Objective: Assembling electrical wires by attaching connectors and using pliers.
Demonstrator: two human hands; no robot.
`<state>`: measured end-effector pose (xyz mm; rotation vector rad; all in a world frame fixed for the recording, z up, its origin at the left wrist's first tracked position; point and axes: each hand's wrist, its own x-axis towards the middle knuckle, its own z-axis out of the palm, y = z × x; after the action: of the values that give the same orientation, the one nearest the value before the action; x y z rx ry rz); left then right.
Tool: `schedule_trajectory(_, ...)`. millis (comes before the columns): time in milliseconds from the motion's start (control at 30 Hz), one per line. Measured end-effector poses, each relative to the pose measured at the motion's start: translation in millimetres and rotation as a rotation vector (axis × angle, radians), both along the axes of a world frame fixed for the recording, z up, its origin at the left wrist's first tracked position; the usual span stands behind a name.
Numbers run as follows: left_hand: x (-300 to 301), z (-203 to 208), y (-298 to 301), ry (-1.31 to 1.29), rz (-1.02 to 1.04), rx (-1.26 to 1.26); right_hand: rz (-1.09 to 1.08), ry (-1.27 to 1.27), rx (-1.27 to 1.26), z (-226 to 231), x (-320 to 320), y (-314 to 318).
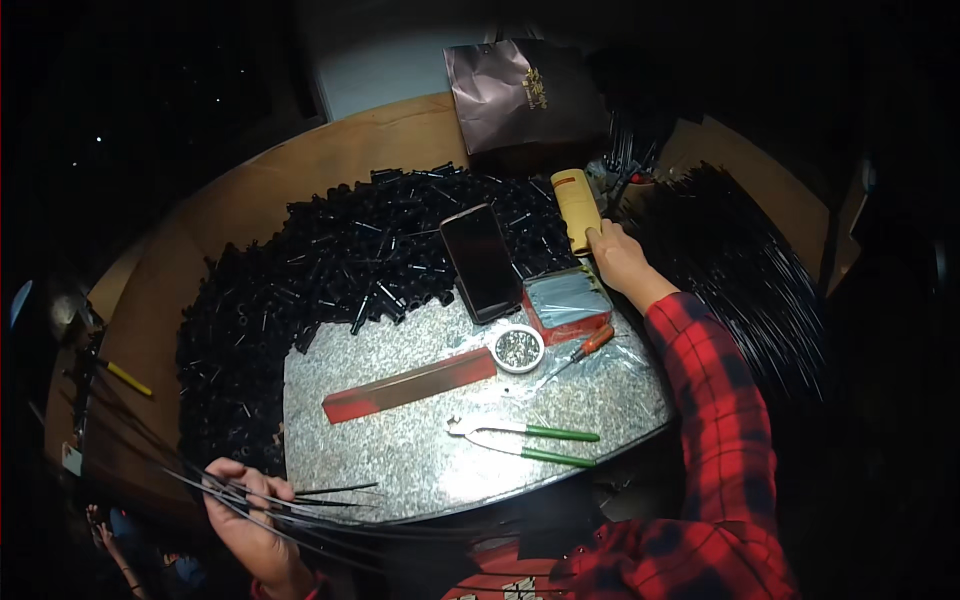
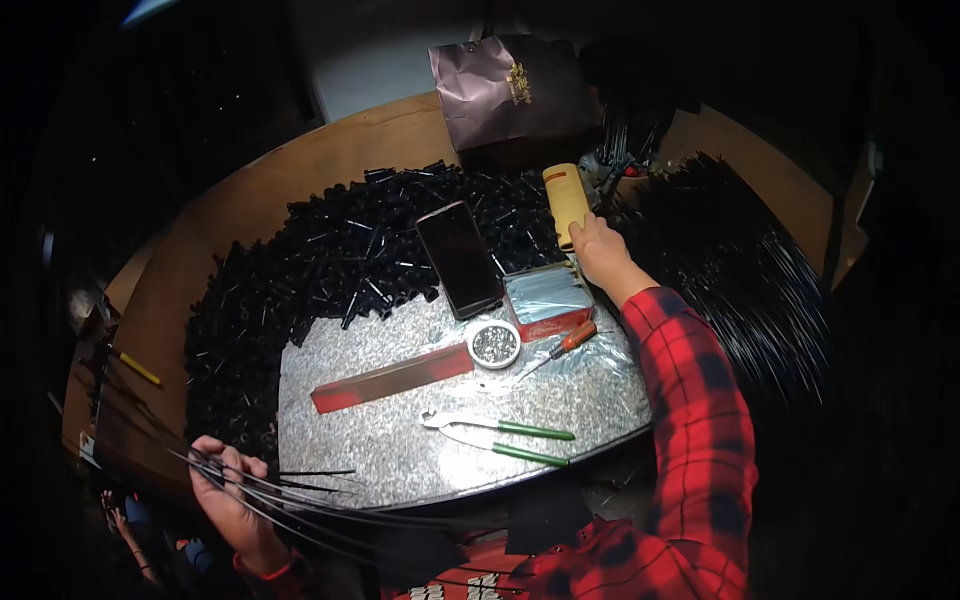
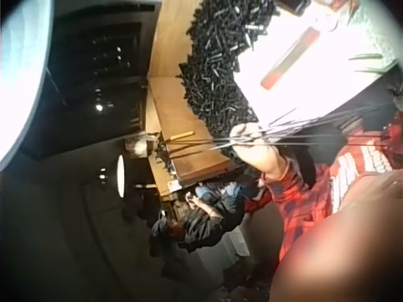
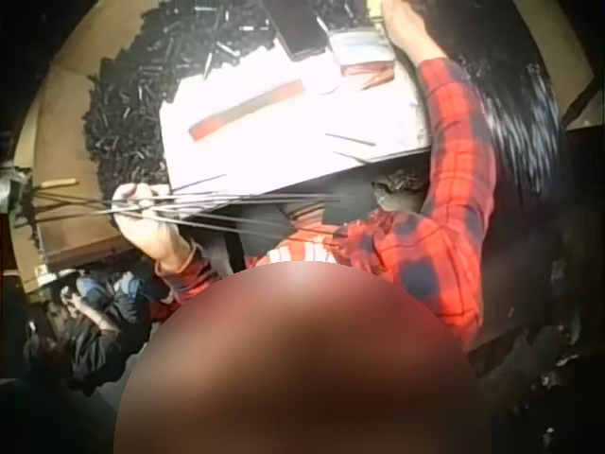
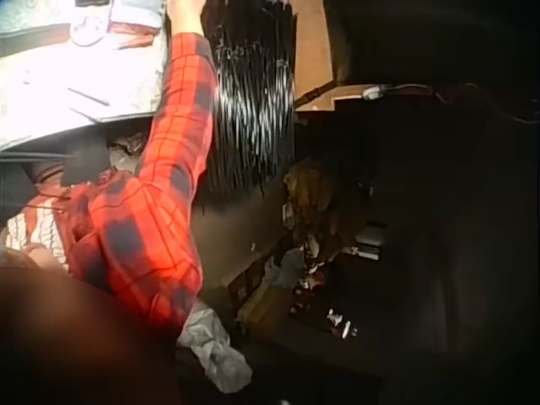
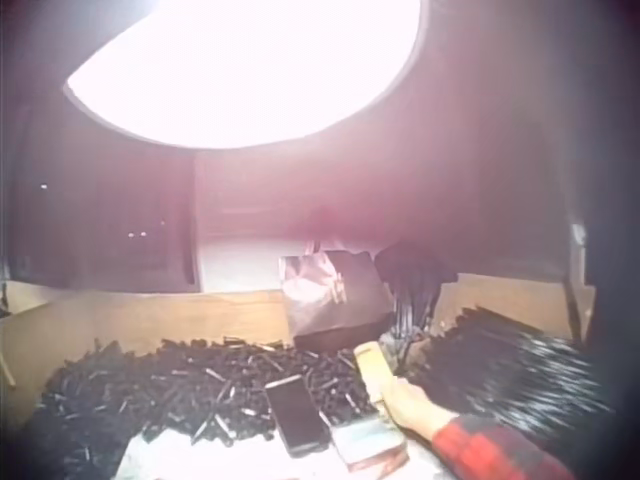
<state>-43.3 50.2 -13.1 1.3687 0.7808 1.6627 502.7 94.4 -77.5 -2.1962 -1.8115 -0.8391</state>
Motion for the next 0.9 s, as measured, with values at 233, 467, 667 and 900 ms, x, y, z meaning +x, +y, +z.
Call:
schedule_trajectory(233, -7.6, -1.6, 17.9, 0.116, 0.027, 0.081, -0.064, -0.008, -0.034, -3.4, 13.3, 53.3)
schedule_trajectory(467, 2.0, -0.8, 39.8, 0.186, 0.087, 0.085, 0.009, 0.250, 0.344, 31.6, 40.0, 121.3)
schedule_trajectory(667, 1.8, -5.1, 50.9, 0.060, 0.093, -0.002, 0.016, 0.484, -0.140, 13.4, 2.6, 173.2)
schedule_trajectory(900, 30.0, 8.8, 51.7, 0.017, 0.023, -0.073, 0.430, 0.275, 0.241, 83.2, -117.6, 65.2)
